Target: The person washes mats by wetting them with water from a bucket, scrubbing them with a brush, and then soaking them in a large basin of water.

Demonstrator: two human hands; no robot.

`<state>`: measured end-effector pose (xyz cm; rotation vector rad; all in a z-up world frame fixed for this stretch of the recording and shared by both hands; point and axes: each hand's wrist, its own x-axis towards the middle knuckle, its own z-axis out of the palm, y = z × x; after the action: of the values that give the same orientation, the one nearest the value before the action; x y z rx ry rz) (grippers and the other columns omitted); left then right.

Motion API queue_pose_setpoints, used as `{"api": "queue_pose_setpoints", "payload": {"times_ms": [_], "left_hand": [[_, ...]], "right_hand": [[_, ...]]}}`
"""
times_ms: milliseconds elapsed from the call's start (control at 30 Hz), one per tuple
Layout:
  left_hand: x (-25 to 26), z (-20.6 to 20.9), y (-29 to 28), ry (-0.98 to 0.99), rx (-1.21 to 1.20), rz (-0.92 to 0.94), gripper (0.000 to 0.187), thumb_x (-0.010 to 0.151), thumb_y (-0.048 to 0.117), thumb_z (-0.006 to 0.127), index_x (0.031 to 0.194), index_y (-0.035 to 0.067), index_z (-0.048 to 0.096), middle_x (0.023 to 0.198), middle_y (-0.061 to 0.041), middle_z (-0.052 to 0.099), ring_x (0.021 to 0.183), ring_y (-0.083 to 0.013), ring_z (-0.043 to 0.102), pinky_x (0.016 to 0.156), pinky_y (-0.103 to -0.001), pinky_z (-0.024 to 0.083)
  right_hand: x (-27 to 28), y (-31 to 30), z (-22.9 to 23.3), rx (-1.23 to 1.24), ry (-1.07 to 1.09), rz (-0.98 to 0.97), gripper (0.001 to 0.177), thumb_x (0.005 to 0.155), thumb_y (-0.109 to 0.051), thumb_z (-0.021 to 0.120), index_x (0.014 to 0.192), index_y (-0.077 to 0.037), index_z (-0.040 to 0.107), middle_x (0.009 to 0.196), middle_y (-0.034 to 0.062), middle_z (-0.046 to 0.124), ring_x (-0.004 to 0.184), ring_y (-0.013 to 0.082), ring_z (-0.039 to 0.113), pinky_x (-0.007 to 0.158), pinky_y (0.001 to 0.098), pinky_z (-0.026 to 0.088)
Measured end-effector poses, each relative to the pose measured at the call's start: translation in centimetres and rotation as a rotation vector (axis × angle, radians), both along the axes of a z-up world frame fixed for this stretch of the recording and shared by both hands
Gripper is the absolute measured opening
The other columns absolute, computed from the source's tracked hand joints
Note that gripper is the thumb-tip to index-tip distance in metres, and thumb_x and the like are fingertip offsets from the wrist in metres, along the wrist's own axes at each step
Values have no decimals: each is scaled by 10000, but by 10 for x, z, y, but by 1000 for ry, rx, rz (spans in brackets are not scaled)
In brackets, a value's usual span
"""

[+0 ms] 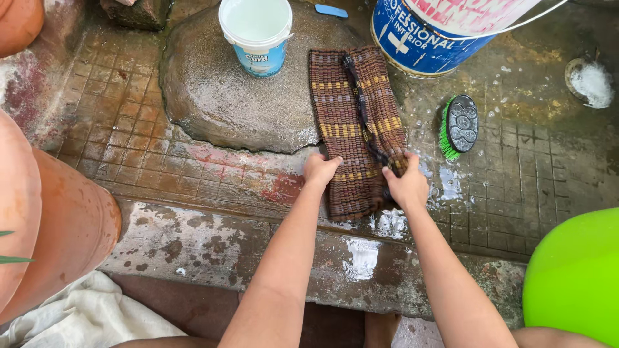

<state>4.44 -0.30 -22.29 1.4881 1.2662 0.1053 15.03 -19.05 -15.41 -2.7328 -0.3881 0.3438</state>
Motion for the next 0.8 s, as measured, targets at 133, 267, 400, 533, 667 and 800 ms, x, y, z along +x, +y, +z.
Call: {"api": "queue_pose_setpoints", "payload": {"times_ms": [133,267,400,533,667,800], "left_hand": [[-7,50,3,-80,125,-128,243,888,291,688,938,54,713,890,-137,755,837,-274,716,788,-439,561],[-32,100,27,-188,472,47,242,941,273,610,953,50,704,819,-166,742,745,-300,706,724,-438,536],[-77,88,69,-34,590,197,325,850,312,654,1002,34,724,907,-209,733,875,-400,700,802,-506,535],[-122,57,99,307,346,-15,325,879,283,651,1052,16,720,1065,-236,721,1011,-396,720,892,-503,561],[-119,62,90,273,467,28,356,835,284,706,1133,94,677,1183,-186,679,1097,-380,664,920,-503,532],[-69,83,66,192,420,-123,362,871,328,700,1173,129,681,1227,-155,669,1146,-357,655,972,-480,524]], "right_hand": [[-1,19,14,439,-30,8,433,918,-346,755,1301,-175,647,1102,135,755,1004,297,712,890,415,534],[-10,20,31,816,122,8,277,978,-240,709,1242,-157,691,1086,131,736,923,176,635,808,302,517],[-14,22,20,534,254,174,285,927,-346,727,1138,-156,708,1055,134,775,962,264,709,851,361,544],[-29,19,1,-37,161,310,320,883,-445,711,1068,-193,782,1057,126,777,1017,340,726,913,453,564],[-58,32,0,-63,238,405,389,874,-493,708,1156,-229,747,1090,140,768,1033,349,724,943,463,564],[-87,50,21,-68,120,419,612,807,-489,785,1306,-180,610,1187,166,692,1053,379,688,892,486,562]]}}
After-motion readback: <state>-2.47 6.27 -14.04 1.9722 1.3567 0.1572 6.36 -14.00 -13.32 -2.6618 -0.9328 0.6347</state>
